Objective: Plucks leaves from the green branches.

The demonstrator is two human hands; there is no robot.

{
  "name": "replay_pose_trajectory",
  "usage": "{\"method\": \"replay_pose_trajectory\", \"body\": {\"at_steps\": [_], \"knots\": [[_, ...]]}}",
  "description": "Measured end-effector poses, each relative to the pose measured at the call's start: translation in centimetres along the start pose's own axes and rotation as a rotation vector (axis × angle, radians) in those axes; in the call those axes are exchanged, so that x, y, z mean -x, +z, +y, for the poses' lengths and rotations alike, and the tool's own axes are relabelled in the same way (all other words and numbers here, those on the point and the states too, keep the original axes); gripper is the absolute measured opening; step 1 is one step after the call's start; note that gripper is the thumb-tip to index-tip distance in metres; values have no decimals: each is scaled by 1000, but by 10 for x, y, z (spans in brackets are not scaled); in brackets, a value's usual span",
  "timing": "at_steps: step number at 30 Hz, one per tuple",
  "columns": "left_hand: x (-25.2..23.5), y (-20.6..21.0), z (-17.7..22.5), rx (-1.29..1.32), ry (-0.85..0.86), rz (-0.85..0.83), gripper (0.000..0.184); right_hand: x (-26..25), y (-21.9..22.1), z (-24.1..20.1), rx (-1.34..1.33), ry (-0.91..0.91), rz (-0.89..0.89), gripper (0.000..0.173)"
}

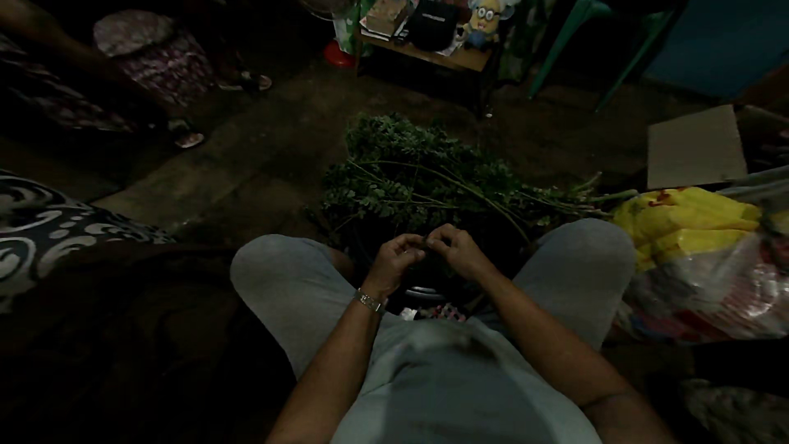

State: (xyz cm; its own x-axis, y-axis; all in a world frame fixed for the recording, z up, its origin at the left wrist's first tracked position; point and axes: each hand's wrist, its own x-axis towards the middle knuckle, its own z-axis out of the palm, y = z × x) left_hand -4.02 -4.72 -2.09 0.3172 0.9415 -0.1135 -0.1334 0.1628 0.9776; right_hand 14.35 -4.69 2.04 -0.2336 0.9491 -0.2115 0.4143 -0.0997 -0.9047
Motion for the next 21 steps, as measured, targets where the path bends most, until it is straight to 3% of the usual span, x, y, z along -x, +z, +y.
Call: {"method": "replay_pose_trajectory", "body": {"at_steps": [7, 12, 17, 21], "knots": [[-1, 6, 4, -192, 4, 128, 12, 0, -1, 0, 4, -12, 2, 23], [-1, 4, -1, -13, -20, 124, 14, 1, -6, -1, -23, -7, -39, 26], [1, 2, -1, 147, -21, 12, 29, -1, -6, 1, 56, -42, -3, 26], [0, 6, -1, 76, 3, 23, 15, -2, -2, 5, 124, -116, 38, 26]]}}
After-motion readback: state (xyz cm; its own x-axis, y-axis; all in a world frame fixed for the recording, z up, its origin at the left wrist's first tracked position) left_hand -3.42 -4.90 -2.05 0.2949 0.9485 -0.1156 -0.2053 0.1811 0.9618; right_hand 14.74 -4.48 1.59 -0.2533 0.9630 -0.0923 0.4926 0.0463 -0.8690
